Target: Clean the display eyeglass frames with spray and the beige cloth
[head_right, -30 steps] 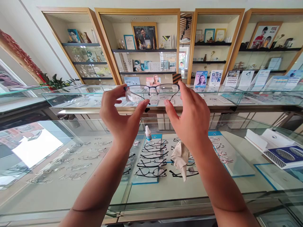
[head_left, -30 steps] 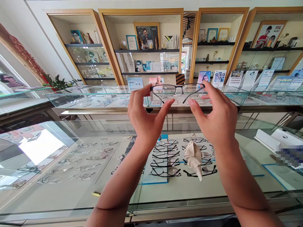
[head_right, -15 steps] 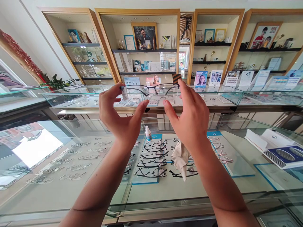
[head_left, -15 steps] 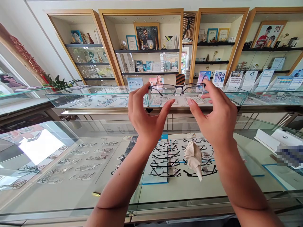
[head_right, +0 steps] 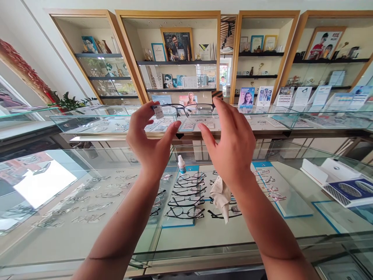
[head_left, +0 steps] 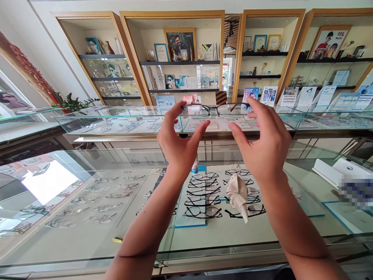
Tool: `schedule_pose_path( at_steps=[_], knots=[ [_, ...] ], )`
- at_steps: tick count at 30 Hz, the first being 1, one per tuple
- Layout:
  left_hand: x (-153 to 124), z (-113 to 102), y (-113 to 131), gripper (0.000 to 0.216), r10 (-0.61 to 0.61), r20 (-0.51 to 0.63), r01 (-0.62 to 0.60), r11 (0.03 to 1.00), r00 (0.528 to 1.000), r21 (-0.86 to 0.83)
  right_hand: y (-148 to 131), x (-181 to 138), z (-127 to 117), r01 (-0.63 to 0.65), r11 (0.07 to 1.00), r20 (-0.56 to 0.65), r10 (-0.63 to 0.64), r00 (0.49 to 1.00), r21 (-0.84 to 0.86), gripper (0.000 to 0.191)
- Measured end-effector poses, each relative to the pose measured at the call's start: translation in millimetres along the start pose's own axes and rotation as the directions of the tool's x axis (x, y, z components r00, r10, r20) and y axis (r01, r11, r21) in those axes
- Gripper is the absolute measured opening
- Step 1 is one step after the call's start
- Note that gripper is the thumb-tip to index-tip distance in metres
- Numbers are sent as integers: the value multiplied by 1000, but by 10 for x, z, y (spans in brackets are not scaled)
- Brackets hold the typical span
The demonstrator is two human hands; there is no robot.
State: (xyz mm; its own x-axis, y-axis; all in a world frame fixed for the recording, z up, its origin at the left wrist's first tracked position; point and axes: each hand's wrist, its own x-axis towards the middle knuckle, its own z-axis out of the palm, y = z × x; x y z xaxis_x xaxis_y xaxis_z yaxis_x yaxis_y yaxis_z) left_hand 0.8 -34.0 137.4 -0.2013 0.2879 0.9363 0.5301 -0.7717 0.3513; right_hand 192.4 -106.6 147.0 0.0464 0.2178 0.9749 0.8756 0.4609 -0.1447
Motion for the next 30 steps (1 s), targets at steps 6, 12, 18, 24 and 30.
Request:
schedule_pose_path(
  at_steps=[6, 12, 18, 24, 30],
  knots=[
    [-3, 7, -16, 60, 38, -41, -36, 998, 998, 42, 28, -8, 19, 4, 1000, -1, -4, 1000, 14, 58],
    [-27, -35, -1, 63, 84, -123, -73, 993, 989, 89, 188, -9, 169, -68, 975, 50, 59, 997, 210, 53],
    [-45, -50, 5, 67, 78, -111, -66, 992, 991, 107, 413, -3, 295, -92, 949, 57, 79, 995, 302, 49],
    [-53, 10, -96, 72, 106, -116, -109, 994, 988, -24, 396, 0, 287, -119, 899, 21, 122, 992, 422, 48],
    [-39, 131, -319, 83, 235, -170, -235, 972, 957, 21, 274, 25, 259, -155, 733, -38, 239, 970, 663, 35]
  ],
)
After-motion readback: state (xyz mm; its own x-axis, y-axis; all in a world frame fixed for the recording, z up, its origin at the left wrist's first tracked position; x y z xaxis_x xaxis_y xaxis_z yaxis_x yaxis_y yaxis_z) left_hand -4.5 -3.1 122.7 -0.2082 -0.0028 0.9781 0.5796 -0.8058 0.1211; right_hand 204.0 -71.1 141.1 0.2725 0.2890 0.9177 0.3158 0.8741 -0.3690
